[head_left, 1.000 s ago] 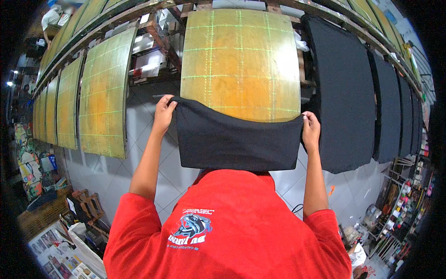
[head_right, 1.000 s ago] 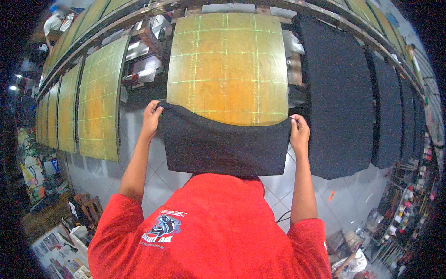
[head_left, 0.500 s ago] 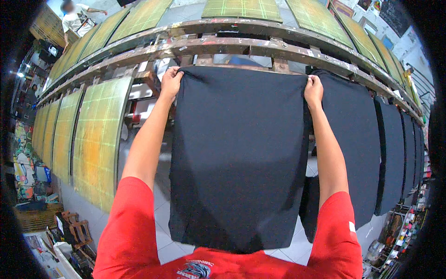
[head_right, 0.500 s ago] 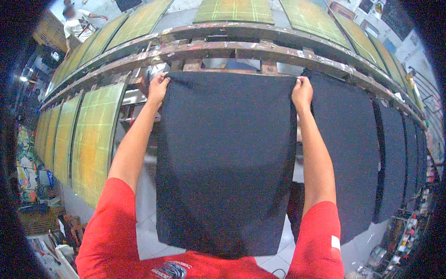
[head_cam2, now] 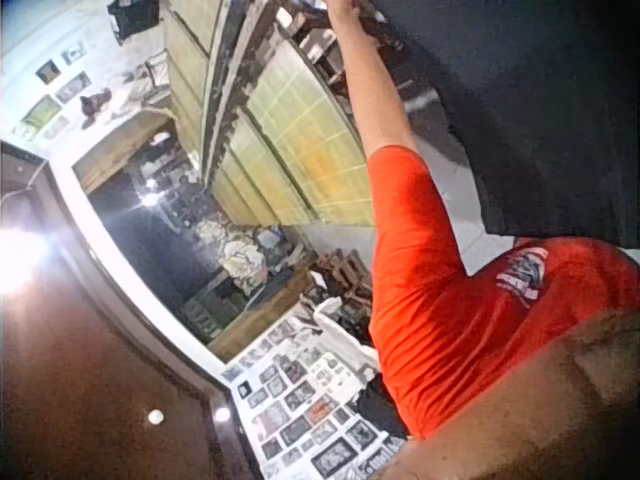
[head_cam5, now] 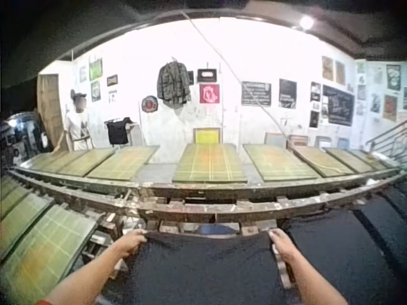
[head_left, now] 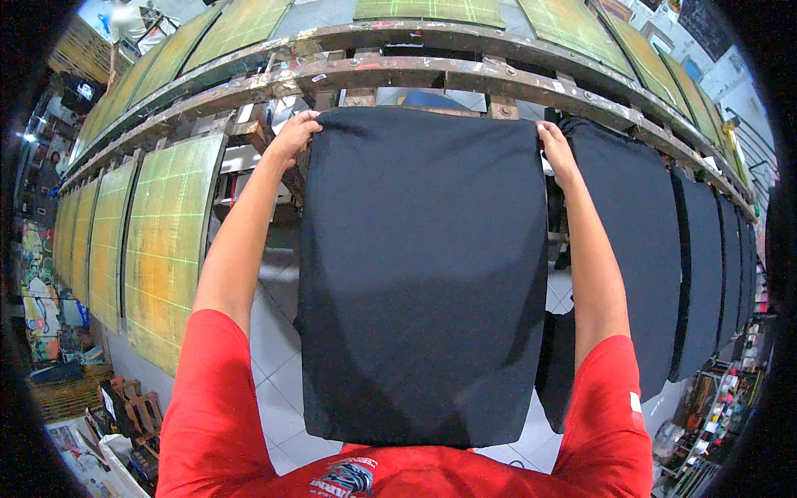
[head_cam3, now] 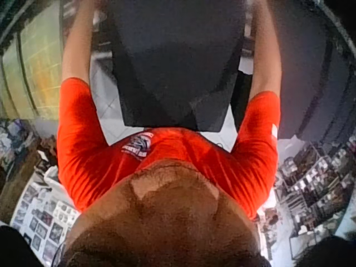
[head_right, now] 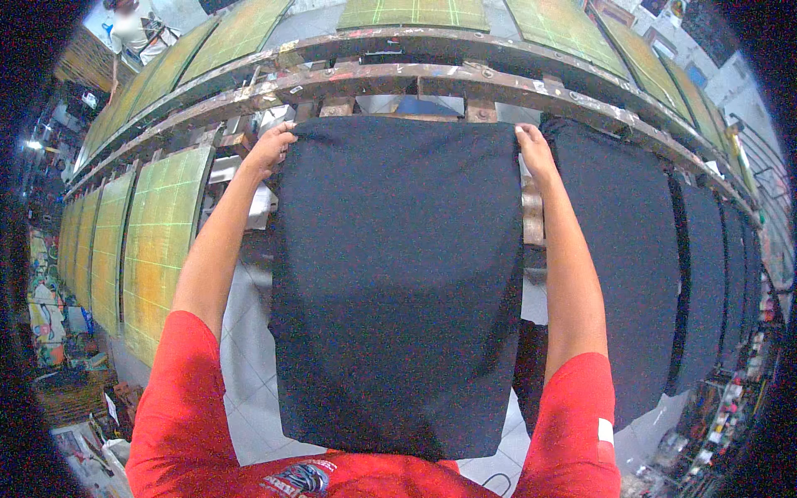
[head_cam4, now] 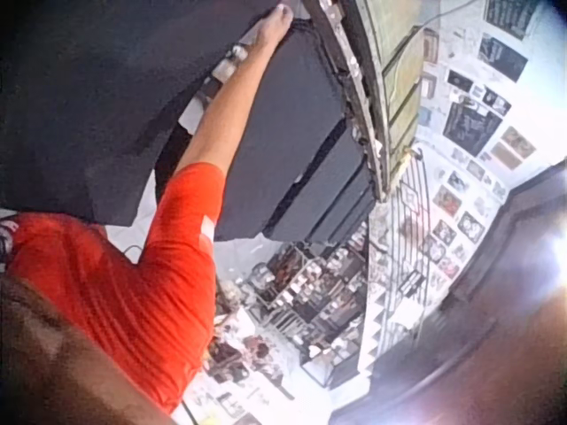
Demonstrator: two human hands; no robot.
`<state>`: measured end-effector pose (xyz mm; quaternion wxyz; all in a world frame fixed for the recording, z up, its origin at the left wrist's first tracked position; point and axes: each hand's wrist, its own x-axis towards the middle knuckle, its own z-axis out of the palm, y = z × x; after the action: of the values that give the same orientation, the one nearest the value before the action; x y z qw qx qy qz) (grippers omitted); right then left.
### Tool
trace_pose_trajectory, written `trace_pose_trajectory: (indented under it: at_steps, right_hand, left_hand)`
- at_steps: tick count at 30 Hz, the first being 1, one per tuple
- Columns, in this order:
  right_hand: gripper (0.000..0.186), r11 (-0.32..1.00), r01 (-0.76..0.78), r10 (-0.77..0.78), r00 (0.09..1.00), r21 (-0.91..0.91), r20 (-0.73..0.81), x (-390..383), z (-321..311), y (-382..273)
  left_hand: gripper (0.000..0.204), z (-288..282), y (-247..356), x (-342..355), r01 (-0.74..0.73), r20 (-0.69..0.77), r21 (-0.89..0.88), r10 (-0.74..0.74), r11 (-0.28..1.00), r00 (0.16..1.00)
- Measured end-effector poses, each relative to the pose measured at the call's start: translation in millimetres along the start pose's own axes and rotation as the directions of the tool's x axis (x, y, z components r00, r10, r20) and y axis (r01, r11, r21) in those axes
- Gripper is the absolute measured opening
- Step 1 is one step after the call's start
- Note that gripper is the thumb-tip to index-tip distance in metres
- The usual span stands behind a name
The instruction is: The person prepares a black t-shirt on a printing table, then positions a screen printing frame over it. They pour white ink onto the screen and use a squeegee to pull the ink across the mesh, transferring a design onto the shirt. Finally, the person lifts the screen to reveal the printed graphic.
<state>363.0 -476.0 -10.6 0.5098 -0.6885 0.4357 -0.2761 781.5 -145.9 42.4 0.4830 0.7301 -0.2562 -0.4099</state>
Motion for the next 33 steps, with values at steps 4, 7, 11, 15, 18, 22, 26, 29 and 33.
trace_pose_trajectory:
  at_steps: [4, 7, 11, 15, 18, 22, 26, 29, 33]
  right_hand:
    - [0.035, 0.861, 0.35, -0.32, 0.937, -0.369, 0.142, -10, 18, -36]
    - [0.024, 0.829, 0.246, -0.312, 0.949, -0.502, -0.05, -16, 28, -56]
    - [0.025, 0.773, 0.254, -0.461, 0.854, -0.581, -0.239, 16, 28, -61]
    - [0.026, 0.851, -0.079, -0.102, 0.945, -0.519, -0.312, 42, 30, -25]
    - [0.023, 0.946, -0.142, 0.106, 0.985, -0.292, -0.135, 61, 27, -14]
    - [0.037, 0.993, -0.083, 0.092, 0.989, 0.082, -0.115, 34, 19, -12]
    - [0.035, 0.981, 0.191, -0.19, 0.946, -0.024, -0.263, -66, 18, -18]
    - [0.03, 0.989, 0.144, -0.137, 0.97, 0.022, -0.2, -203, 0, -44]
    - [0.027, 0.996, -0.046, 0.035, 0.989, -0.073, -0.143, -389, -28, 1]
  left_hand:
    - [0.021, -7, -17, -2, -0.278, -0.095, 0.07, 0.284, 0.958, 0.954]
    - [0.019, -1, -20, 14, -0.421, -0.2, 0.238, 0.468, 0.876, 0.861]
    - [0.017, 14, 10, 32, -0.368, -0.362, 0.582, 0.636, 0.725, 0.682]
    - [0.016, 13, -8, 54, -0.183, -0.368, 0.577, 0.453, 0.796, 0.812]
    - [0.016, -8, -18, 78, -0.118, -0.242, 0.417, 0.235, 0.901, 0.941]
    - [0.03, 6, -9, 52, -0.121, -0.23, 0.227, 0.174, 0.966, 0.958]
    - [0.025, 8, -48, -40, -0.142, -0.33, -0.021, 0.127, 0.99, 0.936]
    - [0.027, 20, -90, -170, -0.231, -0.174, 0.302, 0.292, 0.925, 0.941]
    - [0.023, 33, -161, -357, 0.027, -0.099, 0.209, -0.006, 0.978, 0.995]
